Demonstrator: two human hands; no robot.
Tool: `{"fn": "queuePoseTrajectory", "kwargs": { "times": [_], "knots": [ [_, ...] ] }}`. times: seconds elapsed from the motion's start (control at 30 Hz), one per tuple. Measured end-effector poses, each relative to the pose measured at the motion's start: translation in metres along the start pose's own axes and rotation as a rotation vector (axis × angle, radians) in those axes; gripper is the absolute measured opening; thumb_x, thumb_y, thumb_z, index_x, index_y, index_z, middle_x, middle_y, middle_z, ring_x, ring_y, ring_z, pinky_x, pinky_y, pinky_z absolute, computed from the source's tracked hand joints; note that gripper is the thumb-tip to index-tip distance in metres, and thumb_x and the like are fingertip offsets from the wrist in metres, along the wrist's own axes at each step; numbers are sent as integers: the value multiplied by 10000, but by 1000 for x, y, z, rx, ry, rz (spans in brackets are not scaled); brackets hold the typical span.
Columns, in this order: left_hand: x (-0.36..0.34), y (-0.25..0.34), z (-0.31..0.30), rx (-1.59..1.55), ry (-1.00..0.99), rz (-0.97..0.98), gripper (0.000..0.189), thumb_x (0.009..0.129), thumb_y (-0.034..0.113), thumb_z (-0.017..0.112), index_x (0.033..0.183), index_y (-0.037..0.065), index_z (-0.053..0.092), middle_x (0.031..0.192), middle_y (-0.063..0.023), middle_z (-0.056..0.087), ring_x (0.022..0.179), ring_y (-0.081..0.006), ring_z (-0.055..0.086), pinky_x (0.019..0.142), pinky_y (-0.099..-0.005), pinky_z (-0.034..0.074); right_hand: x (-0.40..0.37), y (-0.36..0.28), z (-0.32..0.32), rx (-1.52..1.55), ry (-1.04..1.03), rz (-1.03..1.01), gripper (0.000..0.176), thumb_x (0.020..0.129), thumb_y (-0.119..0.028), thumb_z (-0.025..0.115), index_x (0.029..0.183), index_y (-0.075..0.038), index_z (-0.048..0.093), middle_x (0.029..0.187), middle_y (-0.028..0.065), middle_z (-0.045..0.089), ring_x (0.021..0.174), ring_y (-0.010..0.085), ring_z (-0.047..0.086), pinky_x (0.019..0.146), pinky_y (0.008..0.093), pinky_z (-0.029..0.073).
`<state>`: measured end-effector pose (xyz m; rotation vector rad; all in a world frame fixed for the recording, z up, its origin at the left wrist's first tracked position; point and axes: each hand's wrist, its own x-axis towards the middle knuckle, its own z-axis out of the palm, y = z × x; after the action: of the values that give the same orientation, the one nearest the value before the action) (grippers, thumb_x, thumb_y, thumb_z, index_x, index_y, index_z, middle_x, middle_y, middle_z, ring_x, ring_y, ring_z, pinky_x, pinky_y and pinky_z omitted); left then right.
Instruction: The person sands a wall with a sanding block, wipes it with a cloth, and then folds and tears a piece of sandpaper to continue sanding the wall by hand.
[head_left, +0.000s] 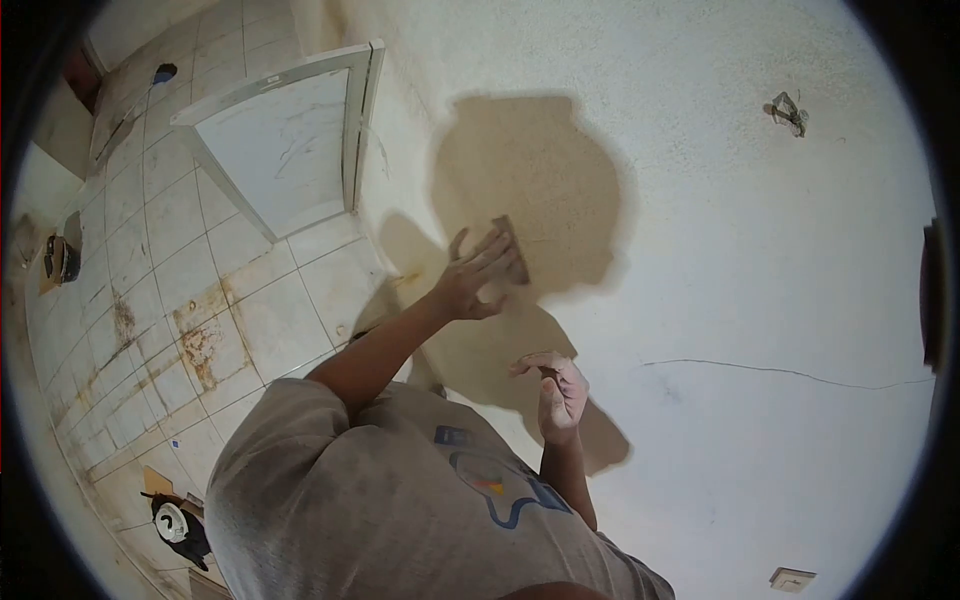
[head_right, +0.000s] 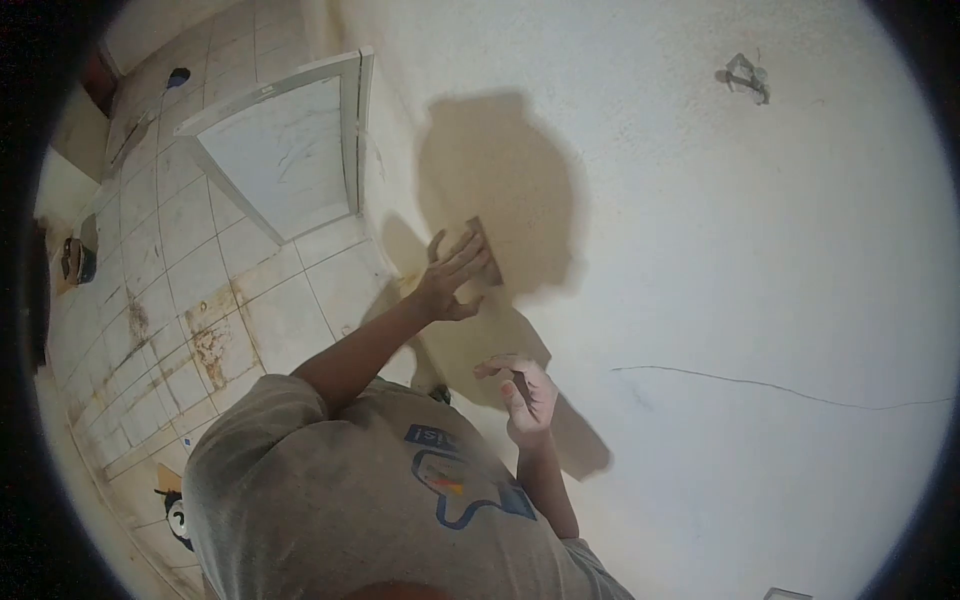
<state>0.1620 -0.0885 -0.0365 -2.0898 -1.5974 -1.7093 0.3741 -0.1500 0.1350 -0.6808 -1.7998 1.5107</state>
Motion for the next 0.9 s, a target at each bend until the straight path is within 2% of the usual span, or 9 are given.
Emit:
{"fn": "queuePoseTrajectory", "kwargs": {
  "times": [0.13,0.2,0.3,0.47,0.6,0.67,0.77,0.87,0.9],
  "knots": [
    [-42,2,3,17,-130,-246,835,789,351,737,1516,84,424,1600,-171,366,1516,-314,292,1193,-611,107,-17,10,-5,34,77,11,273,972,-192,652,1115,39,631,1024,175,703,962,261,666,891,387,506],
    [-45,-3,5,29,-146,-212,857,779,350,744,1521,81,410,1610,-175,344,1516,-324,287,1195,-615,120,-25,11,-3,32,114,44,202,951,-132,683,1083,18,646,1006,161,708,967,251,667,896,374,504],
    [-45,-7,5,32,-139,-173,893,757,359,762,1525,79,403,1612,-184,334,1515,-340,281,1198,-618,135,-32,9,-1,-89,92,77,212,956,-159,688,1073,13,649,1000,151,711,965,240,667,898,369,500],
    [-33,-17,-3,32,-127,-55,966,710,408,796,1522,62,404,1613,-205,322,1518,-359,267,1193,-635,139,-44,5,0,-53,206,37,263,964,-207,677,1063,35,643,968,156,704,921,240,666,864,365,505],
    [43,-12,-32,78,-50,-55,1021,680,478,819,1505,33,415,1617,-223,303,1517,-374,266,1175,-668,119,-45,16,-4,-44,262,11,337,979,-270,637,1045,60,635,915,175,691,858,253,669,809,369,521],
    [105,-3,-48,131,169,76,1018,702,509,811,1497,9,417,1574,-247,365,1486,-400,317,1154,-675,138,-50,19,-3,-27,238,12,326,978,-262,641,1056,55,637,928,170,696,875,246,667,823,365,515],
    [164,-2,-74,-53,96,65,990,761,528,773,1467,-61,406,1458,-292,481,1368,-459,446,1166,-627,137,-52,18,-5,-16,217,7,313,965,-249,665,1074,44,644,960,159,704,905,228,663,853,357,501],
    [186,19,-94,173,191,193,937,804,498,752,1449,-91,411,1352,-273,575,1265,-451,530,1148,-600,181,-49,15,-3,-28,213,-14,317,965,-254,664,1069,46,645,949,153,702,895,224,658,848,355,501],
    [183,20,-89,55,203,176,973,788,507,759,1471,-81,392,1395,-284,531,1320,-445,476,1138,-600,191,-49,16,-3,-23,211,-19,316,966,-254,662,1068,45,646,944,150,701,892,224,657,849,356,501]
  ]
}}
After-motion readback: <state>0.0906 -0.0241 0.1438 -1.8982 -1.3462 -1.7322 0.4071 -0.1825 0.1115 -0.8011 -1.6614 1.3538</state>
